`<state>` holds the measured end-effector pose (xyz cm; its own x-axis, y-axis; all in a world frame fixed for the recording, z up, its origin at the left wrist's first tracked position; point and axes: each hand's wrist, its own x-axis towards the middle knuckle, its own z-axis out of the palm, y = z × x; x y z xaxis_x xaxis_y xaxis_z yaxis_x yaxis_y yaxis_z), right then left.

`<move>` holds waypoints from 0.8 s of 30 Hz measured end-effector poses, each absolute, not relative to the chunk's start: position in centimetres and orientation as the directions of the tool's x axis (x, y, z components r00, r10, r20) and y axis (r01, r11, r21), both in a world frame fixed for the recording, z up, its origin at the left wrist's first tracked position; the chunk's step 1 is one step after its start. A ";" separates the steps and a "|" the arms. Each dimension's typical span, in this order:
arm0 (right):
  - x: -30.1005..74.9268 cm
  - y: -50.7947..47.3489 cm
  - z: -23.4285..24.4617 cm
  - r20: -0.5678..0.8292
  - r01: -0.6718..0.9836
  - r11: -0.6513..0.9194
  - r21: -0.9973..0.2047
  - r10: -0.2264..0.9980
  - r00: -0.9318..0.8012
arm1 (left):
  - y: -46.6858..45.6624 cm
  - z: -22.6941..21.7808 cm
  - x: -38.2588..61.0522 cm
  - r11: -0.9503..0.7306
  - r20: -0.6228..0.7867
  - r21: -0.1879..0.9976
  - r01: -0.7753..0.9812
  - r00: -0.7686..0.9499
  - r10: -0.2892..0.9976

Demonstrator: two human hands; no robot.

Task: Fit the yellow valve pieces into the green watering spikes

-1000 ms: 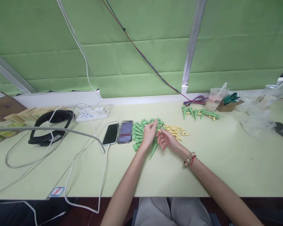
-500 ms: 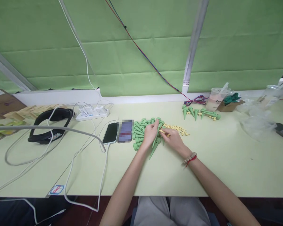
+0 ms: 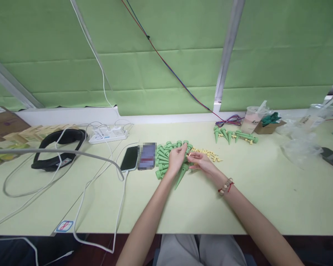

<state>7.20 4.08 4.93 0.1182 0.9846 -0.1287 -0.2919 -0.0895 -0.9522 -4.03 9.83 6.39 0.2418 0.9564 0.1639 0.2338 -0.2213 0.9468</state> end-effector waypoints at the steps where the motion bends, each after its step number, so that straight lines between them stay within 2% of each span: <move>1: 7.1 4.1 4.8 -0.113 -0.264 -0.073 -0.962 0.984 0.140 | 9.9 6.2 -4.0 -0.232 0.172 0.935 0.268 0.228 0.958; 3: 6.8 4.2 4.4 -0.022 -0.147 0.010 -0.989 0.976 0.215 | 10.0 5.8 -4.1 -0.252 0.187 0.912 0.324 0.217 0.958; 4: 6.7 4.3 4.3 0.070 -0.049 0.085 -0.995 0.965 0.253 | 10.0 5.6 -4.1 -0.248 0.183 0.908 0.339 0.212 0.960; 6: 6.5 4.2 4.1 0.295 0.185 0.250 -0.951 0.910 0.290 | 10.1 5.6 -4.2 -0.245 0.181 0.908 0.339 0.209 0.961; 8: 6.4 4.2 4.0 0.428 0.322 0.336 -0.885 0.859 0.280 | 10.1 5.7 -4.1 -0.248 0.192 0.919 0.305 0.202 0.960; 10: 6.4 4.1 4.2 0.362 0.259 0.293 -0.920 0.888 0.284 | 10.1 6.0 -4.1 -0.254 0.211 0.937 0.241 0.188 0.959; 12: 6.5 4.1 4.6 0.156 0.064 0.145 -0.987 0.958 0.240 | 10.0 6.3 -4.1 -0.270 0.238 0.946 0.177 0.183 0.954; 15: 6.5 4.0 5.1 -0.081 -0.146 -0.067 -0.987 0.992 0.095 | 9.9 6.7 -4.2 -0.297 0.266 0.941 0.160 0.190 0.945; 20: 6.5 3.9 5.6 -0.128 -0.234 -0.108 -0.966 0.989 0.071 | 9.8 6.9 -4.2 -0.297 0.255 0.940 0.170 0.231 0.939; 22: 6.4 4.0 5.5 -0.113 -0.208 -0.089 -0.974 0.988 0.105 | 9.8 6.8 -4.1 -0.285 0.241 0.944 0.168 0.240 0.940; 24: 6.4 4.1 5.1 -0.037 -0.100 -0.019 -0.995 0.981 0.190 | 9.7 6.7 -3.9 -0.259 0.218 0.951 0.169 0.231 0.948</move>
